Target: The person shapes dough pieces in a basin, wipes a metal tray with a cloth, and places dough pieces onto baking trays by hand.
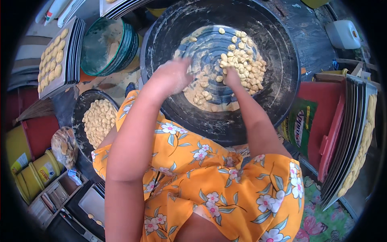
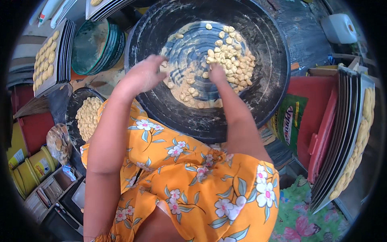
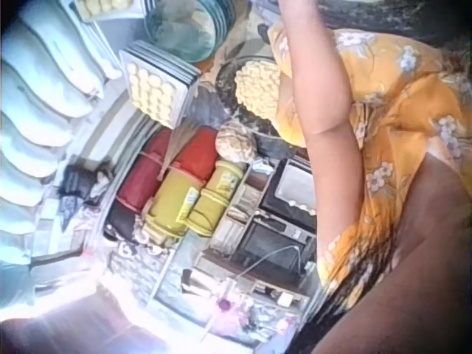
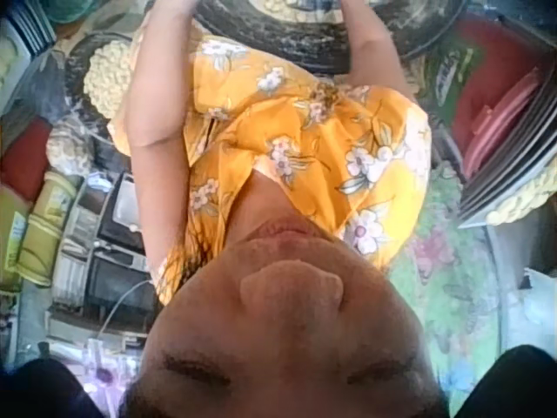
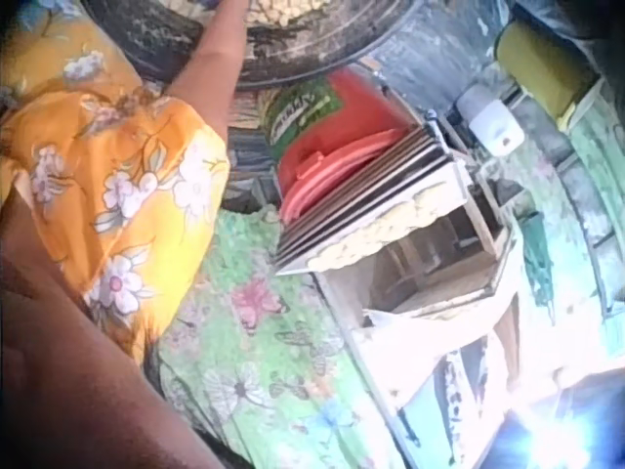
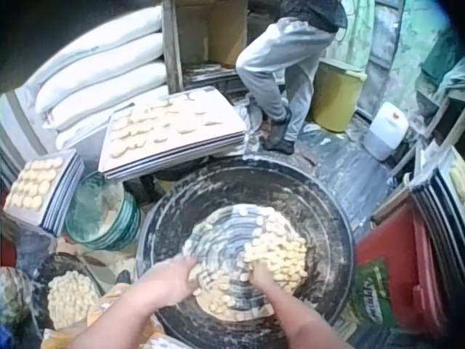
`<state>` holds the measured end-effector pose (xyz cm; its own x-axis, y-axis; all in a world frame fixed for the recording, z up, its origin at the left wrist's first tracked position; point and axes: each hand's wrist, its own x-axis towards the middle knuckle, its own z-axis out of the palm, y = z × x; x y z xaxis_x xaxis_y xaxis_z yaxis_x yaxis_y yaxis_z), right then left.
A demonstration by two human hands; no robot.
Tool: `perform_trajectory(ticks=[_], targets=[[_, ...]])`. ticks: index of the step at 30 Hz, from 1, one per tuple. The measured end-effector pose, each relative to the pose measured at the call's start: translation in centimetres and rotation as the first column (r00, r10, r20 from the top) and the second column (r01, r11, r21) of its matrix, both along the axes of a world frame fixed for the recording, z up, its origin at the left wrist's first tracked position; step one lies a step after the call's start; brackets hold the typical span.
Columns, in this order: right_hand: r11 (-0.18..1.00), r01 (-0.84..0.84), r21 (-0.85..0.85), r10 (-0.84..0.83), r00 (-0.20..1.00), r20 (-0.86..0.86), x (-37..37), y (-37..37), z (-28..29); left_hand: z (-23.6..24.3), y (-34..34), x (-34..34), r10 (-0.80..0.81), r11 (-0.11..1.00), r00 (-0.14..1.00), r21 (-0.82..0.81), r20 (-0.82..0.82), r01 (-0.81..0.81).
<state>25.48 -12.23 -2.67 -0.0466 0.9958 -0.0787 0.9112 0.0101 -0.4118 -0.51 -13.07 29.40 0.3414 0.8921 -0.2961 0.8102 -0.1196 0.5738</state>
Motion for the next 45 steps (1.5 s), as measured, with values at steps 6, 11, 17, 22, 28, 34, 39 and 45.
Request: perform_trajectory(ticks=[6, 11, 17, 22, 28, 34, 39, 45], targets=[[0.957, 0.273, -0.096, -0.271, 0.962, 0.033, -2.0, 3.4, -3.0, -0.4, 0.7, -0.7, -0.2, 0.965, 0.979, -0.181, -0.046, 0.189], [0.733, -0.123, -0.669, -0.679, -0.077, -0.73, -1.1, 3.8, -2.4, 0.0, 2.2, -1.0, -0.118, 0.988, 0.993, -0.099, -0.006, 0.117], [0.759, -0.63, -0.163, -0.545, -0.477, -0.69, -4.3, 2.7, 5.7, -0.7, 1.9, -1.9, -0.11, 0.983, 0.994, -0.147, 0.007, 0.109], [0.779, -0.479, -0.405, -0.459, 0.004, -0.888, -9.6, 3.2, 7.3, -0.2, 1.2, -3.3, -0.036, 0.994, 0.998, -0.105, 0.05, 0.041], [0.987, -0.158, 0.034, 0.161, 0.968, -0.194, -15.0, -1.1, -5.6, -0.4, 1.0, -3.1, -0.048, 0.993, 0.997, -0.104, 0.062, 0.055], [0.541, -0.228, -0.809, -0.217, 0.892, -0.396, -11.4, -8.0, -7.0, -0.2, 0.9, -3.3, -0.103, 0.988, 0.994, -0.113, 0.03, 0.105], [0.644, -0.014, -0.765, 0.114, 0.991, 0.077, -7.0, -8.9, -2.7, -0.5, 0.9, -3.0, -0.122, 0.982, 0.989, -0.137, 0.084, 0.133], [0.778, -0.227, -0.586, -0.095, 0.879, -0.467, -7.9, -11.1, -7.5, 0.0, 1.4, -1.3, -0.109, 0.97, 0.986, -0.205, 0.123, 0.132]])
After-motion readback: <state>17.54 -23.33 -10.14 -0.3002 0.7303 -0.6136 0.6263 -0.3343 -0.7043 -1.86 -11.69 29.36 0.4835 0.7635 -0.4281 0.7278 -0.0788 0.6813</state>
